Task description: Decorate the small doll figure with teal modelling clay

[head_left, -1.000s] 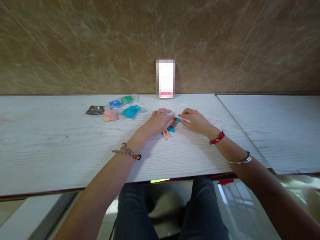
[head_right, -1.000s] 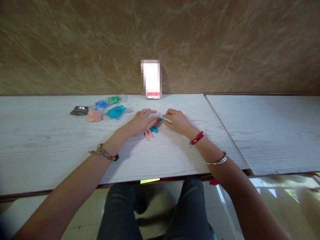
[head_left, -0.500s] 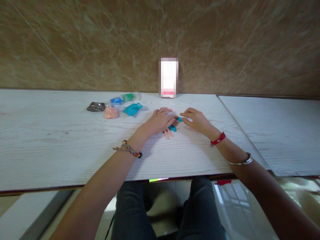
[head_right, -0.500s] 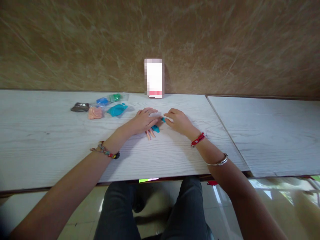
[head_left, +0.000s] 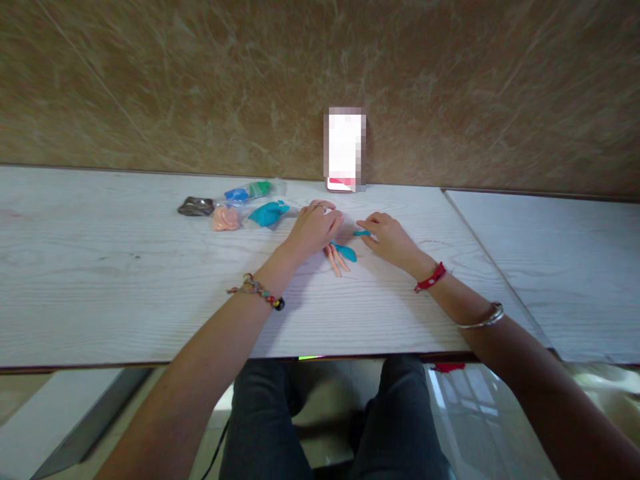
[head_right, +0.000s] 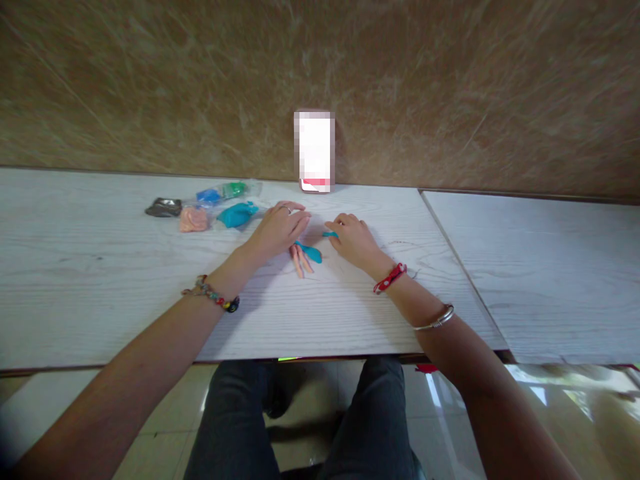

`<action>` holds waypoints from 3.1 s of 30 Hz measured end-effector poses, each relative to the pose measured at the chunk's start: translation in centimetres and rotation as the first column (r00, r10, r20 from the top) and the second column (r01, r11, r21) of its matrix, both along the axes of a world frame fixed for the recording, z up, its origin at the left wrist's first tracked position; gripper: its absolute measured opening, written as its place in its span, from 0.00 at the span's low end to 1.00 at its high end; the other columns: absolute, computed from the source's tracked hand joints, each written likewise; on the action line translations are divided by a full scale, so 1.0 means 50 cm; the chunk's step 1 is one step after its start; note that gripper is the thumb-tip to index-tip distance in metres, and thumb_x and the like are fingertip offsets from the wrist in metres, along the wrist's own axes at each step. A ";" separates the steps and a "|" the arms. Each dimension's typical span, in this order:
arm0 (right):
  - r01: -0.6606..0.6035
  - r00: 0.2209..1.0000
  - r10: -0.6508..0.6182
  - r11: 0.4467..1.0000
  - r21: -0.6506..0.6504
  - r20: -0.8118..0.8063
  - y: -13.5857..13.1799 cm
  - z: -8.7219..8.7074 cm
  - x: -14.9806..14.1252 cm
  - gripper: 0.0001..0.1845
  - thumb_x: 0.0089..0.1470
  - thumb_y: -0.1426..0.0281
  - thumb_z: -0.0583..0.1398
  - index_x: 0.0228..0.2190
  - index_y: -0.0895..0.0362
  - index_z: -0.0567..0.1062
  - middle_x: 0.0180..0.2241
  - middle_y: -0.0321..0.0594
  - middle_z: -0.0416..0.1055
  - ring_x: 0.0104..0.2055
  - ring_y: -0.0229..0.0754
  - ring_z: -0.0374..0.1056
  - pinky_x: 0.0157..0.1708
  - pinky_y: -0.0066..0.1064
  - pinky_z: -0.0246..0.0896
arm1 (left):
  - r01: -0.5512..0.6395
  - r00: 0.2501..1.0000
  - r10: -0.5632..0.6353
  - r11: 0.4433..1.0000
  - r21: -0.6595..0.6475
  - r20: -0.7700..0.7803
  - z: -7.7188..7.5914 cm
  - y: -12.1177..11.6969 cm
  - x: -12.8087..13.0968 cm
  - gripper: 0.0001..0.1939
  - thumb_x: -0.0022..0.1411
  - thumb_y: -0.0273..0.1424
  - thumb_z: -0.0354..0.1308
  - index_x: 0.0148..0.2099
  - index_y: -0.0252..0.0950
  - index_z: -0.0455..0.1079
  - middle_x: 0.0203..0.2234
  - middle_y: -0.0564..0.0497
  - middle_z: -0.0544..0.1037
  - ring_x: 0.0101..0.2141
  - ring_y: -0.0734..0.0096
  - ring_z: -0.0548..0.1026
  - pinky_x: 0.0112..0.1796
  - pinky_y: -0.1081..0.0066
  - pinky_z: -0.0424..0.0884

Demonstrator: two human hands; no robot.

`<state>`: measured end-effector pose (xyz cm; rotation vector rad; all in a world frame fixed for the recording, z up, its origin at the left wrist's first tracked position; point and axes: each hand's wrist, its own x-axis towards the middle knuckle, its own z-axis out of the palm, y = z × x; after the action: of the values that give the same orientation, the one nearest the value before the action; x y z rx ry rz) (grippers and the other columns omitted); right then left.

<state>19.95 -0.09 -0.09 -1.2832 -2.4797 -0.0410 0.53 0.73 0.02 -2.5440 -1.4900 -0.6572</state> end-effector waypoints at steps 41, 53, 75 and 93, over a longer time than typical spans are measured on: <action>-0.017 1.000 0.017 1.000 0.005 0.017 0.006 -0.008 -0.017 0.12 0.56 0.70 0.55 0.33 0.57 0.79 0.38 0.46 0.72 0.43 0.46 0.63 0.40 0.38 0.55 | 0.003 0.996 -0.010 0.997 -0.080 -0.094 0.003 0.014 -0.007 0.17 0.66 0.30 0.42 0.39 0.31 0.71 0.37 0.43 0.74 0.42 0.64 0.69 0.44 0.65 0.64; 0.068 0.996 -0.071 0.996 -0.061 -0.055 0.014 0.002 -0.028 0.10 0.52 0.75 0.55 0.34 0.60 0.76 0.32 0.44 0.75 0.35 0.44 0.67 0.37 0.35 0.57 | 0.015 0.998 -0.020 0.995 -0.098 -0.052 -0.006 0.020 -0.003 0.18 0.66 0.31 0.40 0.38 0.29 0.71 0.35 0.42 0.71 0.40 0.63 0.68 0.43 0.64 0.62; 0.026 0.996 -0.026 1.000 0.001 0.086 0.003 -0.006 0.001 0.17 0.58 0.75 0.49 0.38 0.56 0.78 0.42 0.47 0.73 0.45 0.48 0.63 0.41 0.40 0.52 | 0.033 0.994 -0.045 0.992 -0.118 -0.100 -0.001 0.014 -0.012 0.18 0.66 0.31 0.40 0.38 0.31 0.71 0.35 0.44 0.73 0.38 0.66 0.70 0.40 0.68 0.64; 0.063 0.984 -0.059 0.998 -0.021 0.170 -0.037 0.006 0.001 0.19 0.61 0.67 0.47 0.49 0.54 0.69 0.53 0.48 0.65 0.54 0.51 0.57 0.49 0.51 0.48 | 0.023 0.989 -0.034 0.997 -0.076 -0.143 0.003 0.013 -0.011 0.18 0.67 0.31 0.39 0.38 0.31 0.71 0.34 0.44 0.73 0.38 0.65 0.70 0.41 0.67 0.65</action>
<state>19.99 -1.95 0.22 -1.4205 -2.5894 -0.1385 -0.03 1.36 0.17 -2.6089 -1.4591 -0.4179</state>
